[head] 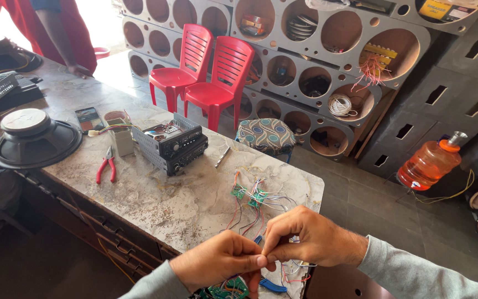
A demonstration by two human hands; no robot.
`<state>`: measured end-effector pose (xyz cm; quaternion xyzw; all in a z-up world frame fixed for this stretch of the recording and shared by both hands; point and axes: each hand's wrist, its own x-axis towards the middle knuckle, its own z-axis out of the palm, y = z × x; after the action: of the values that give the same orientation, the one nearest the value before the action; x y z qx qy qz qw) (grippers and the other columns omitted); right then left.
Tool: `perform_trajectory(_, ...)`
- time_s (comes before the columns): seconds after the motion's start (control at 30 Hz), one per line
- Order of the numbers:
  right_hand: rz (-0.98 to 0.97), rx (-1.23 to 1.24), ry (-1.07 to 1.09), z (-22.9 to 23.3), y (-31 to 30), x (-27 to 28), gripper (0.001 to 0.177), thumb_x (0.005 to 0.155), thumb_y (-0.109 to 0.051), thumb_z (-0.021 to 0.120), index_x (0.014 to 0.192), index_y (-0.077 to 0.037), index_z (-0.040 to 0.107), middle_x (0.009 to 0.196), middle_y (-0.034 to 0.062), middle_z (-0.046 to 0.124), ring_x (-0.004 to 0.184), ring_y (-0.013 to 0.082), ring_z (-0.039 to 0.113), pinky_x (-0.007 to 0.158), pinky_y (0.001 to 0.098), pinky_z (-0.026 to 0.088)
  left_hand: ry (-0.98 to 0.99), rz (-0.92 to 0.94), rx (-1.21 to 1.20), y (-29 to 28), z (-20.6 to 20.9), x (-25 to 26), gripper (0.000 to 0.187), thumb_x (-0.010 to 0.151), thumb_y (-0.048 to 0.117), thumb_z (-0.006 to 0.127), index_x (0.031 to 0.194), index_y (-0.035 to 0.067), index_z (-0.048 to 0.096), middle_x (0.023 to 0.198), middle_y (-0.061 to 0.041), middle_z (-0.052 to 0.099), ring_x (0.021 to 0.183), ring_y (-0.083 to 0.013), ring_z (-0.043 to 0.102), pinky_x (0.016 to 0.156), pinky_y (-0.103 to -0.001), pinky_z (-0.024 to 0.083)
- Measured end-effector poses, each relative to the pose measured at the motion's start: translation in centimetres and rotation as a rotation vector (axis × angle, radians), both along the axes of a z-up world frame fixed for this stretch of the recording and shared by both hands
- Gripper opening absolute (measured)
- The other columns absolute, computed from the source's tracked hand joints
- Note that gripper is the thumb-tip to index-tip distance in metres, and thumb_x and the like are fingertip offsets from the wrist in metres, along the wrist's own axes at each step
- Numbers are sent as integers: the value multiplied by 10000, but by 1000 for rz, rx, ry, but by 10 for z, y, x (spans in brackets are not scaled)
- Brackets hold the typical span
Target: The person strips the insulation from multiple colored wires using wire strippers and organizes them on a workbench. They handle several small green circuit boards and a bundle of wires, preparing them for connection or repair.
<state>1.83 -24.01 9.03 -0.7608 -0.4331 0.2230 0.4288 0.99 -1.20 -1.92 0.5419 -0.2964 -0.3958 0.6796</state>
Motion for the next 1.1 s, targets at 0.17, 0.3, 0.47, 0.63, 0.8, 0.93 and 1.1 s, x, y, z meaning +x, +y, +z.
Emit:
perform_trajectory(0.17, -58, -19, 53, -7, -5, -8, 32, 887, -41, 779, 903, -17, 767, 874, 54, 747, 819, 137, 754, 727, 277, 608, -62, 37, 47, -6, 3, -10, 298, 1101, 238, 572, 1034, -30, 684, 767, -29, 685, 697, -102, 671, 695, -242, 558)
perform_trajectory(0.3, -46, 8, 48, -11, -9, -11, 40, 892, -30, 789, 918, -6, 771, 877, 63, 745, 823, 134, 736, 727, 274, 594, -156, 126, 126, -9, 8, -14, 315, 1074, 208, 634, 896, -43, 699, 690, -20, 659, 619, -94, 637, 606, -242, 529)
perform_trajectory(0.47, -100, 37, 237, -17, -13, -8, 53, 891, 6, 753, 941, 18, 767, 883, 61, 718, 801, 123, 716, 724, 265, 598, -46, 125, 98, -6, 9, -14, 257, 1039, 197, 639, 932, -16, 734, 650, -15, 648, 571, -89, 624, 559, -236, 503)
perform_trajectory(0.63, -136, 83, 260, -28, -11, -7, 55, 898, 45, 736, 946, 38, 764, 870, 72, 717, 780, 126, 711, 715, 270, 594, 12, 138, 62, -2, 1, -14, 270, 1040, 201, 645, 970, -35, 756, 621, -19, 626, 545, -94, 601, 545, -237, 489)
perform_trajectory(0.8, -297, 146, 263, -42, -20, 6, 54, 862, 68, 739, 911, 54, 758, 839, 99, 749, 751, 144, 726, 689, 287, 601, 58, 164, 63, 13, -17, -12, 286, 1029, 221, 649, 973, -40, 754, 594, -26, 619, 536, -108, 602, 535, -262, 506)
perform_trajectory(0.93, -607, 226, 256, -64, -45, 29, 81, 822, 20, 751, 893, 48, 780, 772, 115, 767, 704, 167, 723, 678, 311, 608, 183, 249, 66, 31, -34, -8, 288, 1012, 230, 652, 977, -41, 742, 569, -25, 596, 523, -121, 593, 552, -276, 513)
perform_trajectory(1.1, -655, -406, -99, -178, -48, 5, 355, 763, -252, 840, 1043, -47, 766, 940, 89, 746, 880, 224, 702, 804, 363, 565, 287, 325, 70, 43, -55, -1, 313, 994, 252, 639, 973, -39, 753, 553, -21, 579, 492, -126, 562, 601, -295, 564)
